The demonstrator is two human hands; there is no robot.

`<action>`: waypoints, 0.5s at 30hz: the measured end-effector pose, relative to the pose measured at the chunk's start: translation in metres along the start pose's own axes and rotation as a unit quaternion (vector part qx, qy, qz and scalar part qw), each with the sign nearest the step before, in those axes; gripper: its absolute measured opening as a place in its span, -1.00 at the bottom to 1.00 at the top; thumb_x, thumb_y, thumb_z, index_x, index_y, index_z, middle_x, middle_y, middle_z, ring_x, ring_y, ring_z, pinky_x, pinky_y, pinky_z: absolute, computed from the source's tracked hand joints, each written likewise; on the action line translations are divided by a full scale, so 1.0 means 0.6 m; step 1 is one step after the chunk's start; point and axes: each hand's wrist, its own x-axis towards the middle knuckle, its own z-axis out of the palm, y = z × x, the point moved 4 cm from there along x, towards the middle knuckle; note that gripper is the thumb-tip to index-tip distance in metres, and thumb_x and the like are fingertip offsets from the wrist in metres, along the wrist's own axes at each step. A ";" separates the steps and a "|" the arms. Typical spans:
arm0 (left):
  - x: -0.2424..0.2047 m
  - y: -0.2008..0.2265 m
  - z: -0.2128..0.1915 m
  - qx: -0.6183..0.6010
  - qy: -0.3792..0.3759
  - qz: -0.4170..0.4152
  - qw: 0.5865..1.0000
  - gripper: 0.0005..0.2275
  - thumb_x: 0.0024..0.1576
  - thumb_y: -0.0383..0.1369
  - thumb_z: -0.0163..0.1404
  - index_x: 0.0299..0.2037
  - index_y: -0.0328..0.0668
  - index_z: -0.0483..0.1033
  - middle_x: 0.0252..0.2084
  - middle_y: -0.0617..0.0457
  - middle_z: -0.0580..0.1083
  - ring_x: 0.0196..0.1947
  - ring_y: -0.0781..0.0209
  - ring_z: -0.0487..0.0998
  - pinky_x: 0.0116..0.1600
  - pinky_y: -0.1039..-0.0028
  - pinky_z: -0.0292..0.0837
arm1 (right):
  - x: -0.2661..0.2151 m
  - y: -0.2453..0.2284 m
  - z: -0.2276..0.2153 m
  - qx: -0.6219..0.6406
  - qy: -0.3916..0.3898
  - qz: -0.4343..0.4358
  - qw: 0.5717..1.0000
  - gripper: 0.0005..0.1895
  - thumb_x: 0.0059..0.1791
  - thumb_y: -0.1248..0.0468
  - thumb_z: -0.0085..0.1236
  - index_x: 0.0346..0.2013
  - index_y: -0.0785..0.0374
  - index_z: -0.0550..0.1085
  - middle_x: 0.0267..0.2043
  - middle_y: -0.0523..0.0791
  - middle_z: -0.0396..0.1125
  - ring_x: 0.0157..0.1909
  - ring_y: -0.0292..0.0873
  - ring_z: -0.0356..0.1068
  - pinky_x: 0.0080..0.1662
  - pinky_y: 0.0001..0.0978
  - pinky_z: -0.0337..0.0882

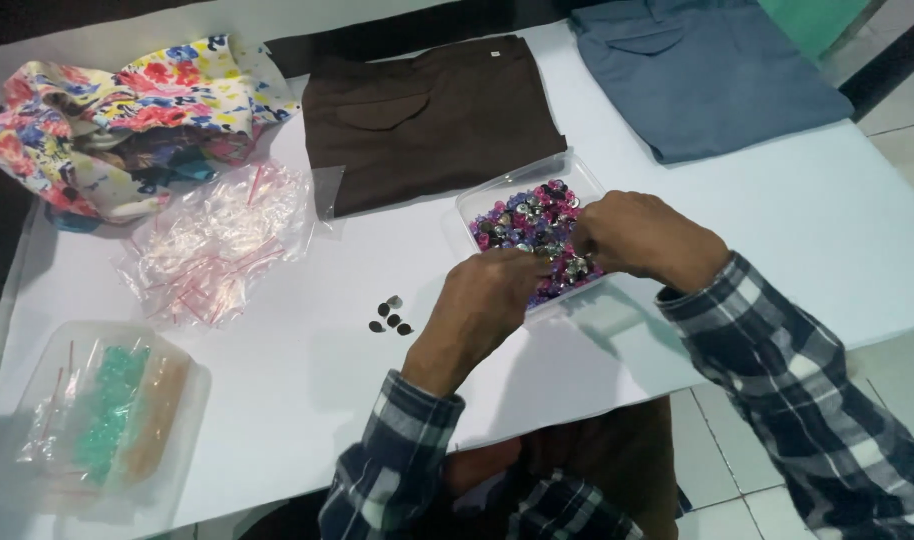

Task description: The person sorts colorful buttons from a plastic container, picking out specific colors and placing them on the table. They then place light green buttons into a small plastic bag and continue sorting black buttons from the container.

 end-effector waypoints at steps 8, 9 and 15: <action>0.079 -0.024 0.098 0.062 -0.208 -0.041 0.975 -0.83 -0.03 -0.37 0.01 -0.32 0.09 0.68 -0.40 -0.17 0.57 -0.29 -0.21 0.64 -0.13 0.14 0.56 | 0.053 0.021 0.068 0.048 -0.084 -0.040 0.994 -0.81 -0.11 0.38 0.21 -0.20 0.26 0.60 -0.28 0.10 0.53 -0.16 0.14 0.56 -0.19 -0.11 0.53; 0.080 -0.033 0.107 0.062 -0.205 -0.039 0.976 -0.81 -0.03 -0.38 0.00 -0.29 0.03 0.67 -0.38 -0.22 0.56 -0.28 -0.24 0.64 -0.12 0.11 0.56 | 0.053 0.022 0.068 0.059 -0.077 -0.049 0.994 -0.78 -0.10 0.39 0.19 -0.17 0.32 0.58 -0.25 0.14 0.52 -0.12 0.19 0.55 -0.17 -0.07 0.52; 0.081 -0.048 0.088 0.058 -0.160 -0.057 0.984 -0.65 -0.09 -0.57 -0.06 -0.16 -0.01 0.66 -0.35 -0.18 0.57 -0.27 -0.18 0.64 -0.10 0.13 0.56 | -0.005 -0.008 -0.006 0.135 -0.026 -0.049 0.989 -0.59 -0.10 0.52 0.17 0.05 0.29 0.54 -0.06 0.15 0.51 0.08 0.19 0.48 0.08 -0.04 0.47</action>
